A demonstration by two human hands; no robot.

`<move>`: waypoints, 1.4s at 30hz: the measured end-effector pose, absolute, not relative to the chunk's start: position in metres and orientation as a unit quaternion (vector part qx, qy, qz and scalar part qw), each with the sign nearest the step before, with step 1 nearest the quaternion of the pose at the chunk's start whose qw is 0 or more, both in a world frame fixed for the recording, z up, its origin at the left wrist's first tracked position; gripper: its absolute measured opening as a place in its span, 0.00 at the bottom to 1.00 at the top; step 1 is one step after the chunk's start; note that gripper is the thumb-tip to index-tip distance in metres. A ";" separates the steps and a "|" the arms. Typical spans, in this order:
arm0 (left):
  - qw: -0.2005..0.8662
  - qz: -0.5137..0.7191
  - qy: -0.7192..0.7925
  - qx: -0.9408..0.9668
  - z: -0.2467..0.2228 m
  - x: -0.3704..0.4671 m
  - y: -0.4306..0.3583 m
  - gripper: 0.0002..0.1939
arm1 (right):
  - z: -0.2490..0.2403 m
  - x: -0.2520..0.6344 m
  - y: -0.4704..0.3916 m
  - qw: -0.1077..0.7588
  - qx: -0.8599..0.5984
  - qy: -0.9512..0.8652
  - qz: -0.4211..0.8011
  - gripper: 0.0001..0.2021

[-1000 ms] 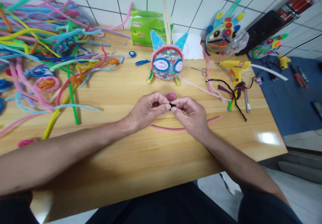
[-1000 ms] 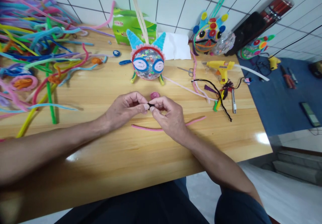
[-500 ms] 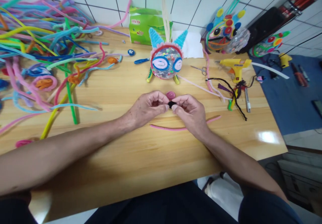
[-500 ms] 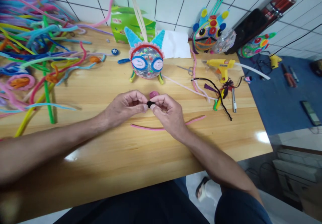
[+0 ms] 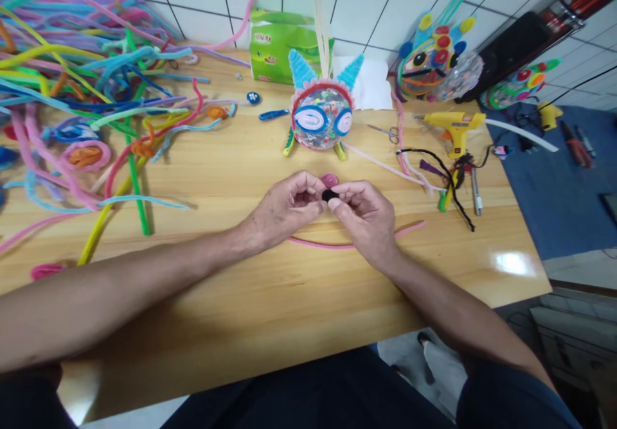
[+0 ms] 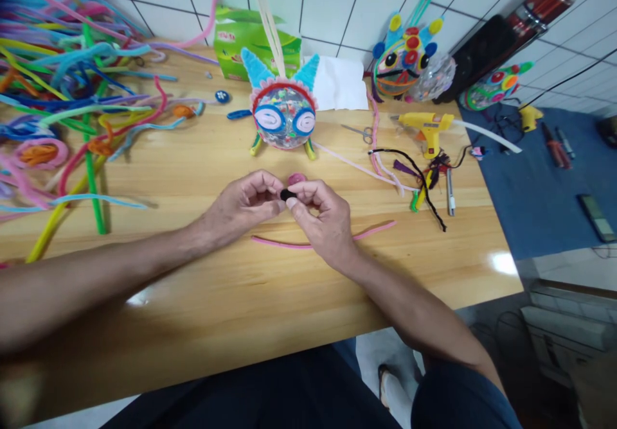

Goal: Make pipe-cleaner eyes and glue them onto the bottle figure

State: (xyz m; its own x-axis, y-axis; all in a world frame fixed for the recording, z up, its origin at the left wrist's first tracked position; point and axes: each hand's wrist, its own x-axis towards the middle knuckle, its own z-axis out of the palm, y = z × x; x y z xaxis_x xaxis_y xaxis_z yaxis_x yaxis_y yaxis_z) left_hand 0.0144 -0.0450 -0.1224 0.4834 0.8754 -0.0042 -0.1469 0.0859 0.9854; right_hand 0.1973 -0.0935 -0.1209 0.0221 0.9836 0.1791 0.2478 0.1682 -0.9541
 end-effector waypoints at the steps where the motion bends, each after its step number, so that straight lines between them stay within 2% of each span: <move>1: 0.666 0.384 0.323 0.552 -0.123 0.014 -0.044 0.12 | -0.122 0.197 -0.093 0.491 -0.516 -0.585 0.388 0.05; 6: 0.665 0.373 0.327 0.558 -0.127 0.012 -0.042 0.11 | -0.120 0.198 -0.091 0.491 -0.499 -0.589 0.403 0.04; 12: 0.636 0.373 0.348 0.579 -0.128 0.012 -0.043 0.08 | -0.117 0.201 -0.090 0.464 -0.543 -0.602 0.357 0.02; 21: 0.622 0.354 0.324 0.618 -0.124 0.008 -0.044 0.08 | -0.114 0.201 -0.092 0.446 -0.562 -0.625 0.308 0.05; 29: 0.511 0.377 0.361 0.683 -0.123 0.010 -0.050 0.04 | -0.114 0.195 -0.095 0.442 -0.547 -0.662 0.259 0.05; 33: 0.441 0.384 0.359 0.728 -0.122 0.009 -0.050 0.05 | -0.117 0.195 -0.094 0.437 -0.558 -0.641 0.294 0.03; 36: 0.470 0.370 0.354 0.719 -0.122 0.008 -0.047 0.04 | -0.118 0.198 -0.092 0.445 -0.557 -0.599 0.365 0.02; 42: 0.569 0.359 0.315 0.670 -0.123 0.005 -0.039 0.10 | -0.117 0.206 -0.086 0.473 -0.525 -0.552 0.442 0.07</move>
